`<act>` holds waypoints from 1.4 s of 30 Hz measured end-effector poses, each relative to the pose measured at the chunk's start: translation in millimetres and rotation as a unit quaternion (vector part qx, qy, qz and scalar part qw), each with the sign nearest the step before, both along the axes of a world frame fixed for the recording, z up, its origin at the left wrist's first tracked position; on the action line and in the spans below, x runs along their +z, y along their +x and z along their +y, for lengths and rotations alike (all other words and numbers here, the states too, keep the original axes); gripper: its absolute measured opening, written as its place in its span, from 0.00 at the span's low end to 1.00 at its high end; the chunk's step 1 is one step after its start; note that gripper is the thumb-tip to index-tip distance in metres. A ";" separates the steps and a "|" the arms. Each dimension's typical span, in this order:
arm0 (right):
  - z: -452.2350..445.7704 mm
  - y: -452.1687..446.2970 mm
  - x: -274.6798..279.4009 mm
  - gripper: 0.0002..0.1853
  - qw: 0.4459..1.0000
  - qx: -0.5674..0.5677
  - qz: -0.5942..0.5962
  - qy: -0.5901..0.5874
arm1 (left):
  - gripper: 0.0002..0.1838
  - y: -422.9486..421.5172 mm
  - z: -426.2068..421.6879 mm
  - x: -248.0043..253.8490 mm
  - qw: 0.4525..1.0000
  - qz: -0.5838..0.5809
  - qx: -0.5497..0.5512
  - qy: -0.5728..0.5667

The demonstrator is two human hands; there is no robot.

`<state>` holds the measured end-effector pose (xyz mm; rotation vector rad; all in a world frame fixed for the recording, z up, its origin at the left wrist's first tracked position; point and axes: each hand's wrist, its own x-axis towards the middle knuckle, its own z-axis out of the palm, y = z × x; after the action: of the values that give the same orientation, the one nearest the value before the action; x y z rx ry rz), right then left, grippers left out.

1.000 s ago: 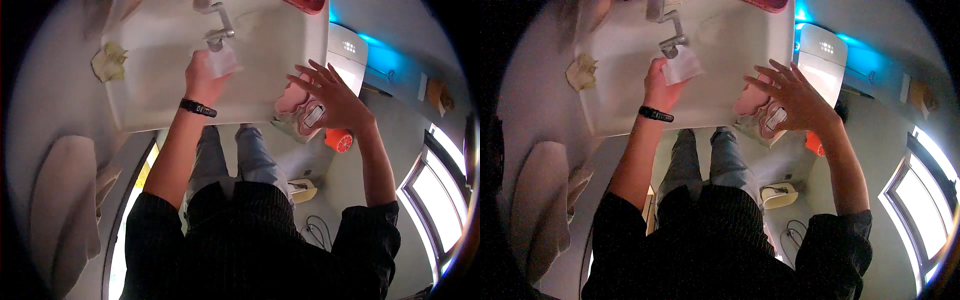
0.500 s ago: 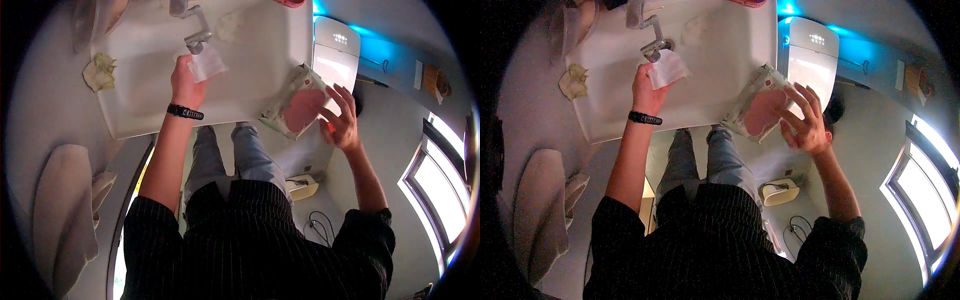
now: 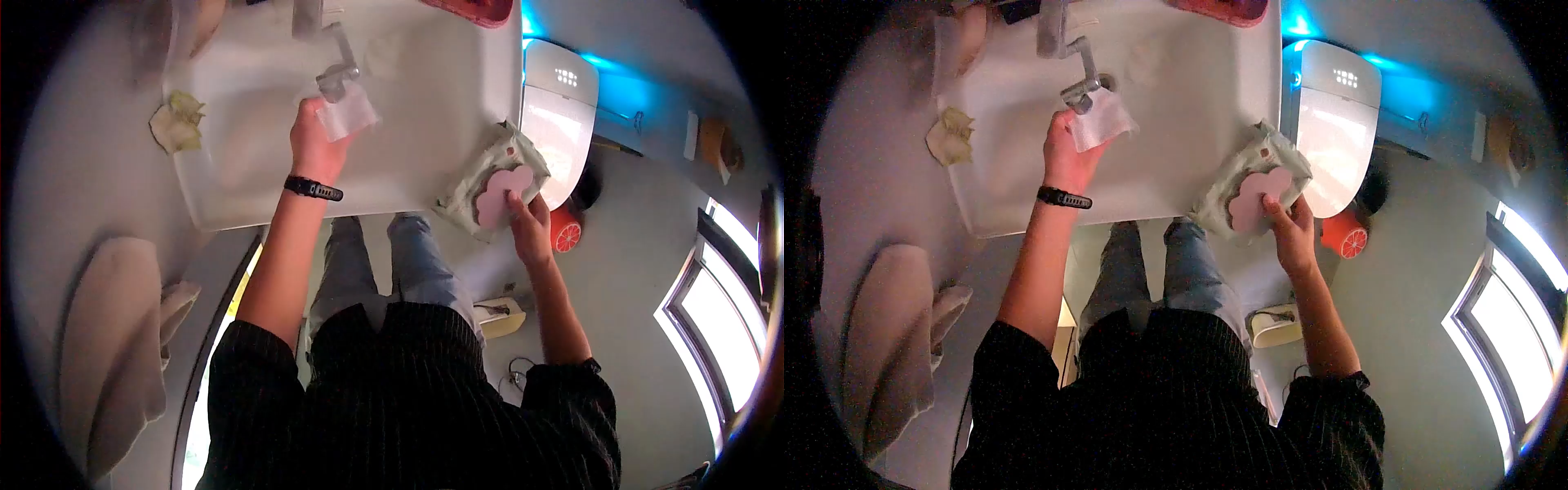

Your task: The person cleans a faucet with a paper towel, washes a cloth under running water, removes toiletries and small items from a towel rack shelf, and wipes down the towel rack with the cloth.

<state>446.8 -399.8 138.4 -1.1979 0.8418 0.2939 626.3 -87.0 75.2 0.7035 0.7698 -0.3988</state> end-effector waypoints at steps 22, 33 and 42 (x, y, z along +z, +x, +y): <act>0.0 30.7 4.3 0.34 0.997 0.041 -0.008 -0.061 | 0.23 0.5 4.1 -4.5 0.999 -0.025 -0.022 -0.023; -20.2 29.4 12.6 0.32 0.993 -0.014 -0.058 -0.100 | 0.23 2.1 -8.6 -13.6 1.000 0.001 0.008 -0.010; 75.8 107.3 90.7 0.39 0.986 0.122 -0.116 -0.009 | 0.18 12.9 -31.8 -3.1 0.988 -0.002 0.061 -0.143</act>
<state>554.1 -324.0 229.1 -1.3262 0.4976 0.3383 639.2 -118.8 72.1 0.3856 0.7293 -0.3866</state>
